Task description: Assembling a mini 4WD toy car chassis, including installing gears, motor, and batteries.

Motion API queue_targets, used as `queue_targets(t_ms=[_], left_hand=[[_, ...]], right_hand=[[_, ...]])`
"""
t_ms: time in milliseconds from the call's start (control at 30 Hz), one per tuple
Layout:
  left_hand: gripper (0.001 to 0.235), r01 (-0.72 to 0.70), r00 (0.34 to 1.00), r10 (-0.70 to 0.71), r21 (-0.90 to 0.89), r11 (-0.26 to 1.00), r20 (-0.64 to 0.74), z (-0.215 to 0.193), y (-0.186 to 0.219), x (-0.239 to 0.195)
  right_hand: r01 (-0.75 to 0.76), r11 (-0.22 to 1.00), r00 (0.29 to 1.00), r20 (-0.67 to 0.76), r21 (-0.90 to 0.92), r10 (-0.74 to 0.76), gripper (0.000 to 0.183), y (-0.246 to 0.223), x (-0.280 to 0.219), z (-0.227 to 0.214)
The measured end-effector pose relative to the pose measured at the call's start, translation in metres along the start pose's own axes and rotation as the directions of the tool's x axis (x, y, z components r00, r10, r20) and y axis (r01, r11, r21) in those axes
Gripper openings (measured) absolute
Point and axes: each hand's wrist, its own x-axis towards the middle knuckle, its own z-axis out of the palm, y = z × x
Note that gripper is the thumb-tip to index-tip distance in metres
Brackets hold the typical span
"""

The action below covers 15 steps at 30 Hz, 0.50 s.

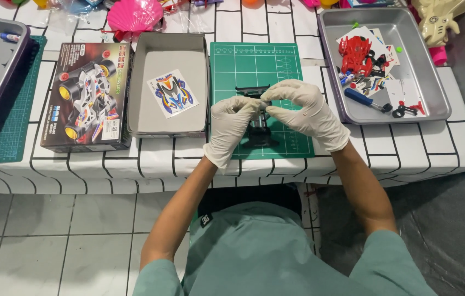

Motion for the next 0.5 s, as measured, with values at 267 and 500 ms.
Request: queue_targets(t_ms=[267, 500], left_hand=[[0.025, -0.043, 0.996, 0.037, 0.072, 0.996, 0.079, -0.008, 0.014, -0.001], [0.036, -0.160, 0.987, 0.141, 0.452, 0.878, 0.077, -0.020, -0.038, 0.003]], right_hand=[[-0.307, 0.923, 0.952, 0.084, 0.230, 0.296, 0.021, -0.006, 0.005, 0.002], [-0.465, 0.774, 0.855, -0.009, 0.430, 0.518, 0.024, 0.044, 0.000, 0.003]])
